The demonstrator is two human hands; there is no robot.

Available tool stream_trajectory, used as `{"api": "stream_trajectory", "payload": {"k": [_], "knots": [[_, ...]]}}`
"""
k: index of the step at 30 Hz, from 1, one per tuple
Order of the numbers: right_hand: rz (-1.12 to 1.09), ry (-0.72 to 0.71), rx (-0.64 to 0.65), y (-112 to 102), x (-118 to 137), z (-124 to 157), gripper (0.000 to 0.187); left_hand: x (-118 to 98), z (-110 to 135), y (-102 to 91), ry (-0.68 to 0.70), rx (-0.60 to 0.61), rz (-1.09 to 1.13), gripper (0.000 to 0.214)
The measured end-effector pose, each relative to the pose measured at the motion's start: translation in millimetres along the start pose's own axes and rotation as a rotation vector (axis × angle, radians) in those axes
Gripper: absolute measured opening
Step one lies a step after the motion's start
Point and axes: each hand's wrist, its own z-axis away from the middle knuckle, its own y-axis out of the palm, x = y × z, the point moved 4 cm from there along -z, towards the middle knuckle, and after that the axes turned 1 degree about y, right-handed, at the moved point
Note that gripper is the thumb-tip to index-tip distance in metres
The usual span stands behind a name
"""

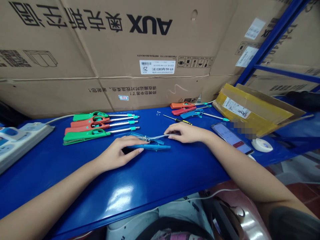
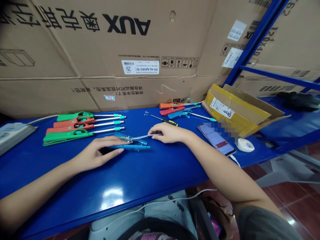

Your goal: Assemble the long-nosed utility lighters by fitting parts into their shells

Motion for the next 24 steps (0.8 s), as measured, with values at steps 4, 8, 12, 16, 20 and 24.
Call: {"api": "stream_trajectory", "payload": {"k": [4, 8, 12, 16, 20, 24], "knots": [[0.245, 0.011, -0.154, -3, -6, -3, 0.022, -10, 2, 3.9, 0.075, 0.122, -0.202, 0.035], [0.280, 0.022, -0.169, -6, -5, 0, 0.016, -16, 3, 7.0, 0.087, 0.187, -0.265, 0.041], [0.256, -0.032, -0.085, -7, -1, 4, 0.012, -12, 2, 4.4, 0.063, 0.083, -0.272, 0.037], [0.175, -0.100, -0.179, -9, 6, 3, 0.021, 1, 1, -7.3, -0.008, -0.107, -0.339, 0.031], [0.199, -0.048, -0.398, -13, 21, -4, 0.018, 16, 2, -16.4, -0.104, -0.150, -0.390, 0.032], [0.408, 0.103, -0.164, 3, 29, -16, 0.016, 23, 3, -16.6, -0.148, -0.134, -0.334, 0.035]]}}
